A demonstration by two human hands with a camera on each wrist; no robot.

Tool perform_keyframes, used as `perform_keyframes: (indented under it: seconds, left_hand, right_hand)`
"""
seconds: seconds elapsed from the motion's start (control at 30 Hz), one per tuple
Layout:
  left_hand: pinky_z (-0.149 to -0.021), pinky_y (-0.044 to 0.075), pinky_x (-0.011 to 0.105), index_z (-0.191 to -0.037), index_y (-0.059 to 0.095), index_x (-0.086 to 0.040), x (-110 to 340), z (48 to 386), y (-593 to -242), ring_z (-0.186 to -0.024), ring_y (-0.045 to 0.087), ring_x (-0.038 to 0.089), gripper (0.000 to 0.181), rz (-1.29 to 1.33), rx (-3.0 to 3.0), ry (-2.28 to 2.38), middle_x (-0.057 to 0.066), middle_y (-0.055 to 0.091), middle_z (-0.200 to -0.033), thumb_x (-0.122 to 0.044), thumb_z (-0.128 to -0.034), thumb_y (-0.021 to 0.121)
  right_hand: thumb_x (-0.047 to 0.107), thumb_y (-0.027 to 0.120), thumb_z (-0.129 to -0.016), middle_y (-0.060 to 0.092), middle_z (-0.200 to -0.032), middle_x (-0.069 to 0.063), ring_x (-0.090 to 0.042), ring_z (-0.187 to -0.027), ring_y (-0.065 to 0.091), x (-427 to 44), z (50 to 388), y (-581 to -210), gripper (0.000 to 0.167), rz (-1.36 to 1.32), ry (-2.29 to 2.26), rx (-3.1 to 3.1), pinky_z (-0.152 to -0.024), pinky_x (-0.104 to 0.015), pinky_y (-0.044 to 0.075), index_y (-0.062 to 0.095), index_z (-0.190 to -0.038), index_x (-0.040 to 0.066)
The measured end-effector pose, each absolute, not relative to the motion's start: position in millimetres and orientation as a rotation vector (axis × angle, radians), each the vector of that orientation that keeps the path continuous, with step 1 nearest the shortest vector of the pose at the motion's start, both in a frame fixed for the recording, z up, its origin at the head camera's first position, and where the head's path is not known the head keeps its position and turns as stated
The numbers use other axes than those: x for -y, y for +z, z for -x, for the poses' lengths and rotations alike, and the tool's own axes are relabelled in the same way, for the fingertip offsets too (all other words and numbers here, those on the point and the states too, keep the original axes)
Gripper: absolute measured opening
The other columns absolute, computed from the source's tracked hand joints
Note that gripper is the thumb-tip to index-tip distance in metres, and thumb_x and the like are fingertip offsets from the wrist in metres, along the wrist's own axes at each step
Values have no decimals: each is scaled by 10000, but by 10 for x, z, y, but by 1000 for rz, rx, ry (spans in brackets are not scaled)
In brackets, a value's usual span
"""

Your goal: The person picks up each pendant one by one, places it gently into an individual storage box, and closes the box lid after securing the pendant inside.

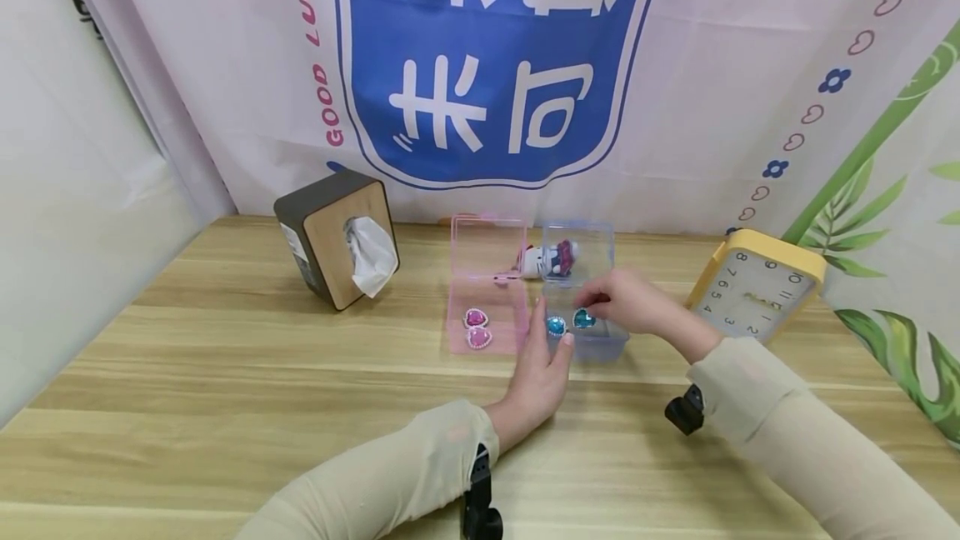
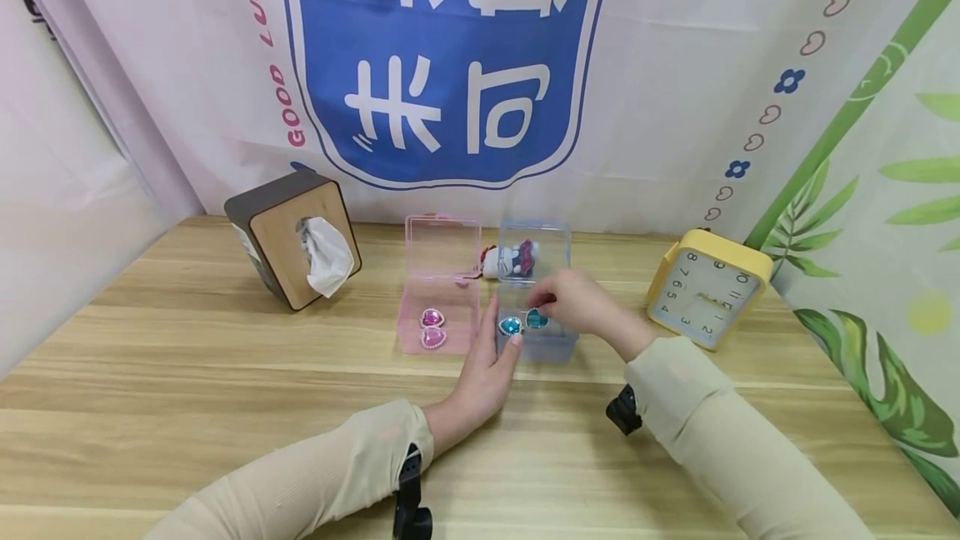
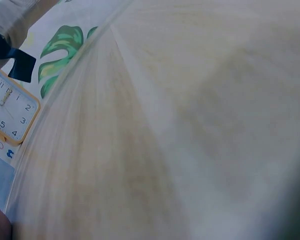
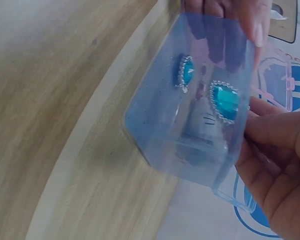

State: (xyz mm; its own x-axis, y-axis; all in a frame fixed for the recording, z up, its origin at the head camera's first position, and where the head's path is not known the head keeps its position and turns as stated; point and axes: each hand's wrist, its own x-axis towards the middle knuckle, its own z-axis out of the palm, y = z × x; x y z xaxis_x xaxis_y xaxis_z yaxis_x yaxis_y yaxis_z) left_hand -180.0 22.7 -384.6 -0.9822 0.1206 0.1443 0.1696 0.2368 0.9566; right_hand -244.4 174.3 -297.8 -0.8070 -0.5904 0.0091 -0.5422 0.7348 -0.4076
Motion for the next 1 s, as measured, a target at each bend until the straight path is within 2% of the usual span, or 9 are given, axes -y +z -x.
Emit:
perform_keyframes:
  seconds: [0.4, 0.8, 1.0]
  left_hand:
    - [-1129, 193, 501, -1490, 103, -86, -228, 1810, -3868, -1384, 205, 315, 620, 290, 2423, -1900, 152, 176, -1530, -223, -980, 429]
    - [-1130, 196, 493, -1491, 109, -95, -233, 1816, -3872, -1381, 214, 313, 622, 283, 2418, -1892, 157, 184, -1526, -217, -975, 435]
    - [-1130, 196, 490, -1493, 109, -111, -232, 1807, -3865, -1381, 217, 309, 629, 276, 2428, -1889, 146, 187, -1527, -216, -971, 444]
  right_hand:
    - [-90, 630, -783, 688, -812, -70, -135, -720, 603, -1602, 2516, -3064, 149, 954, -401, -2743, -671, -289, 553, 705, -874, 2]
    - [-44, 653, -788, 692, -807, -88, -163, -728, 618, -1579, 2530, -3153, 121, 899, -396, -2843, -683, -301, 555, 714, -880, 6]
    - [-33, 587, -845, 691, -933, -158, -256, -844, 647, -1611, 2469, -3086, 178, 798, -535, -2920, -765, -385, 555, 688, -991, -29]
